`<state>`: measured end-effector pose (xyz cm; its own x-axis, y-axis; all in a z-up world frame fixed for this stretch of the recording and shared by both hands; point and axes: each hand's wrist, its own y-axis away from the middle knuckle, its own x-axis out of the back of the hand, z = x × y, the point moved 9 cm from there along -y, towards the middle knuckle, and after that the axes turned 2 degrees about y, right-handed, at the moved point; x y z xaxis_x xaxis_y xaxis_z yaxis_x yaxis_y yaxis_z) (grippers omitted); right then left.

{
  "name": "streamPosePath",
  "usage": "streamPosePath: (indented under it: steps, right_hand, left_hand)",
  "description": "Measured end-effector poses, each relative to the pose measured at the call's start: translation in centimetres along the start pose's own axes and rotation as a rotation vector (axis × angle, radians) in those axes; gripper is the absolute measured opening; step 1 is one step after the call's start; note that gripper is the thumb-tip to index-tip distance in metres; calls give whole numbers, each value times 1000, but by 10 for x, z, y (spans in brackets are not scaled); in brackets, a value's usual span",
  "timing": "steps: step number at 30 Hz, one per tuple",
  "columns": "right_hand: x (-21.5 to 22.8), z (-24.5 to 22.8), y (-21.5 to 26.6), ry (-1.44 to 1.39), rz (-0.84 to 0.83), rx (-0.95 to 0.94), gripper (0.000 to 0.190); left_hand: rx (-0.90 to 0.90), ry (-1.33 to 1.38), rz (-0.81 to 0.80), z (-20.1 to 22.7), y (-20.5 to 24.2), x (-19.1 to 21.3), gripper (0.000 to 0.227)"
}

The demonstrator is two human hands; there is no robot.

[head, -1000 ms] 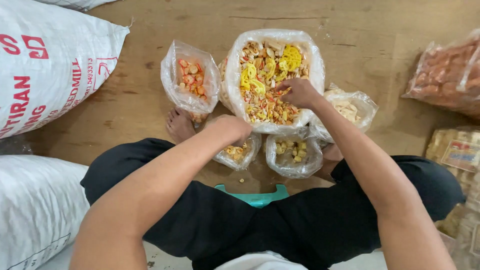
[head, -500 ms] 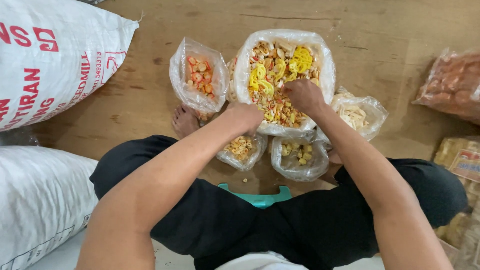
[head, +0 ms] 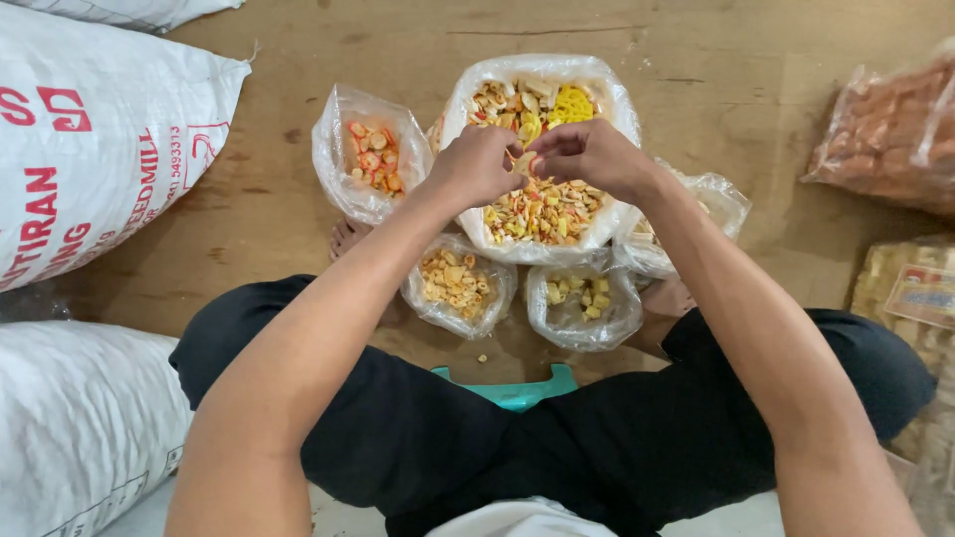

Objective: The person sits on the floor and sorts mixed snack items by hand from a large central plastic bag into several smaller clear plastic bags. They pick out specific snack types and place them into the surrounding bags.

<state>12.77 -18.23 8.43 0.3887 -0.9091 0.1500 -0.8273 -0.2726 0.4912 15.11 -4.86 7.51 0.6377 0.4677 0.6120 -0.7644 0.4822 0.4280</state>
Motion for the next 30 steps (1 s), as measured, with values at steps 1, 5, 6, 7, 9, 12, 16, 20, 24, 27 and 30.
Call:
streamPosePath:
  steps: [1, 5, 6, 7, 9, 12, 16, 20, 24, 27, 30]
  right_hand:
    - [2, 0, 2, -3, 6, 0, 33]
    - [9, 7, 8, -29, 3, -20, 31]
    - [12, 12, 8, -54, 5, -45, 32]
    - [13, 10, 11, -55, 8, -45, 32]
    - [18, 7, 18, -59, 25, -38, 27]
    - [28, 19, 17, -93, 48, -23, 27]
    - [35, 16, 26, -114, 69, -9, 27]
    - [40, 17, 31, -101, 95, -21, 26]
    - [39, 25, 29, -53, 100, -58, 27]
    - [35, 52, 15, 215, 67, -89, 36]
    - [-29, 8, 52, 471, -148, -335, 38]
  left_hand:
    - [-4, -3, -3, 2, 0, -4, 40]
    - [22, 151, 24, -8, -14, -18, 26]
    - [10, 162, 23, -13, -21, -23, 25]
    - [9, 160, 21, -10, -20, -20, 25]
    - [-5, 146, -6, -3, -17, -18, 25]
    - [11, 131, -15, 4, -17, -14, 22]
    - [-1, 65, -75, 8, -20, -21, 25]
    - [18, -52, -217, 5, -16, -44, 23]
    - [48, -89, -208, -8, -22, -52, 22]
    - [93, -122, -109, -12, -29, -33, 20]
    - [104, 23, -67, 31, 8, 19, 17]
